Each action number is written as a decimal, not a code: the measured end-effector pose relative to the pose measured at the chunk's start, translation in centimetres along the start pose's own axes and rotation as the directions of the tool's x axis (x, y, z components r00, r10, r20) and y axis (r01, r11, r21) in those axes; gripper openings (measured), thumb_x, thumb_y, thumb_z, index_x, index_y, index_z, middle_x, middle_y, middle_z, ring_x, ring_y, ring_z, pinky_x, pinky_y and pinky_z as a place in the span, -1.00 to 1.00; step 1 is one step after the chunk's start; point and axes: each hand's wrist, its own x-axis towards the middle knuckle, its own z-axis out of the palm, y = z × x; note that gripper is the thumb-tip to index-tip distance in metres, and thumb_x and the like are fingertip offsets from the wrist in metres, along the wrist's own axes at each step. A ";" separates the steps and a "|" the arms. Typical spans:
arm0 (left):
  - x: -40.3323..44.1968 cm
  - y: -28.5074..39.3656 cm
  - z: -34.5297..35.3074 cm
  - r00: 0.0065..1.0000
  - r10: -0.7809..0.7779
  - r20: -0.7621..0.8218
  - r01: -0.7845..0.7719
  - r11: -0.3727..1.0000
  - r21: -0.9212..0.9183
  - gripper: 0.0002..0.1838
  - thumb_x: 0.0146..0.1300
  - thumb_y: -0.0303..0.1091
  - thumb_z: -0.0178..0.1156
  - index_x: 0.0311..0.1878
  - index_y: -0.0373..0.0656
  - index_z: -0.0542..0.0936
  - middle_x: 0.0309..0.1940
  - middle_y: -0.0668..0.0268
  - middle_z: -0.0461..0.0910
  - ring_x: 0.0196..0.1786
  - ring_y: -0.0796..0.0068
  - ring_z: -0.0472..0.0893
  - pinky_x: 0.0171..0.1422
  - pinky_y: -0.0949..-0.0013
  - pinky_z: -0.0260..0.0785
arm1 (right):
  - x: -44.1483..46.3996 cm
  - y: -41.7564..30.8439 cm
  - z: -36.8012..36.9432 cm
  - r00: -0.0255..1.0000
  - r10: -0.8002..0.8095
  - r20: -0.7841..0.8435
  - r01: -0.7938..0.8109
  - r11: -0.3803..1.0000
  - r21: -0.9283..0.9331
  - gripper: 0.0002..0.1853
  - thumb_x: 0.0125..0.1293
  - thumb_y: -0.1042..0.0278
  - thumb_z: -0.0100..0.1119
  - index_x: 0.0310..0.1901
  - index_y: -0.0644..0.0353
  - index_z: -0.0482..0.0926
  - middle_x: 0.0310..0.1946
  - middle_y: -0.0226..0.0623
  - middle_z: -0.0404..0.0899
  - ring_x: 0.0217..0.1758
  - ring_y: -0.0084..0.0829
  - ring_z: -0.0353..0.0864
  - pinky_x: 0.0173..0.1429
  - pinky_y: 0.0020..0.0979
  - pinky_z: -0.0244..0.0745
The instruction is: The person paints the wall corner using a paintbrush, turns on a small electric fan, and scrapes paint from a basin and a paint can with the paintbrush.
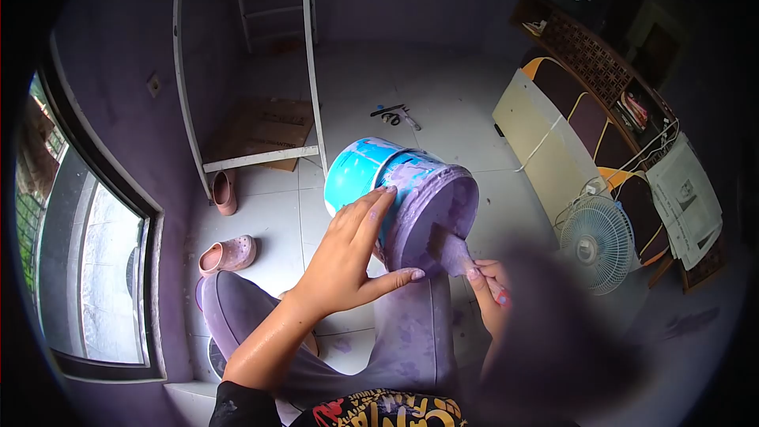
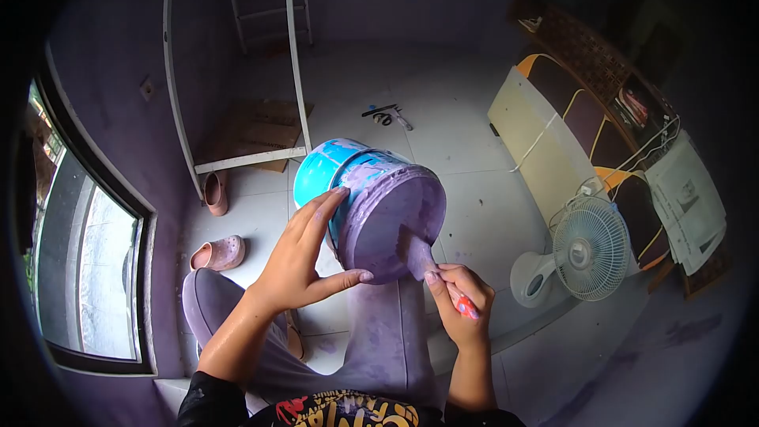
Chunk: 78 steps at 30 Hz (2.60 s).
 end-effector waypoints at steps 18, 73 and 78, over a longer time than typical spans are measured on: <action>-0.3 1.2 -0.9 0.979 -0.011 -0.203 0.026 0.997 0.074 -0.32 -0.18 -0.01 0.51 -0.03 -0.34 0.66 -0.49 0.18 0.49 -0.43 0.27 0.52 -0.30 0.31 0.37 | -1.0 0.8 1.3 0.999 0.018 0.040 -0.017 0.999 -0.027 -0.71 -0.01 0.57 0.53 -0.35 0.29 0.51 -0.36 -0.09 0.68 -0.39 -0.26 0.70 -0.28 -0.39 0.58; 0.2 -2.1 0.9 0.980 0.197 -0.022 -0.197 0.962 -0.191 -0.15 -0.30 -0.07 0.45 0.20 -0.22 0.61 0.06 0.15 0.57 0.31 0.12 0.48 0.50 0.06 -0.02 | 0.3 1.3 -0.5 0.984 0.041 0.172 -0.037 0.999 -0.030 -0.85 0.02 0.67 0.30 -0.37 0.33 0.54 -0.36 -0.14 0.70 -0.36 -0.41 0.69 -0.20 -0.43 0.58; 0.1 -2.7 1.1 0.977 0.211 -0.027 -0.211 0.948 -0.238 -0.16 -0.30 -0.12 0.50 0.20 -0.21 0.61 0.07 0.16 0.58 0.33 0.10 0.47 0.53 0.02 -0.03 | -1.4 2.5 -0.4 0.919 0.235 0.315 -0.361 0.824 0.437 -0.92 0.19 0.64 0.23 -0.33 0.37 0.51 -0.33 -0.09 0.67 -0.39 -0.48 0.63 -0.26 -0.45 0.56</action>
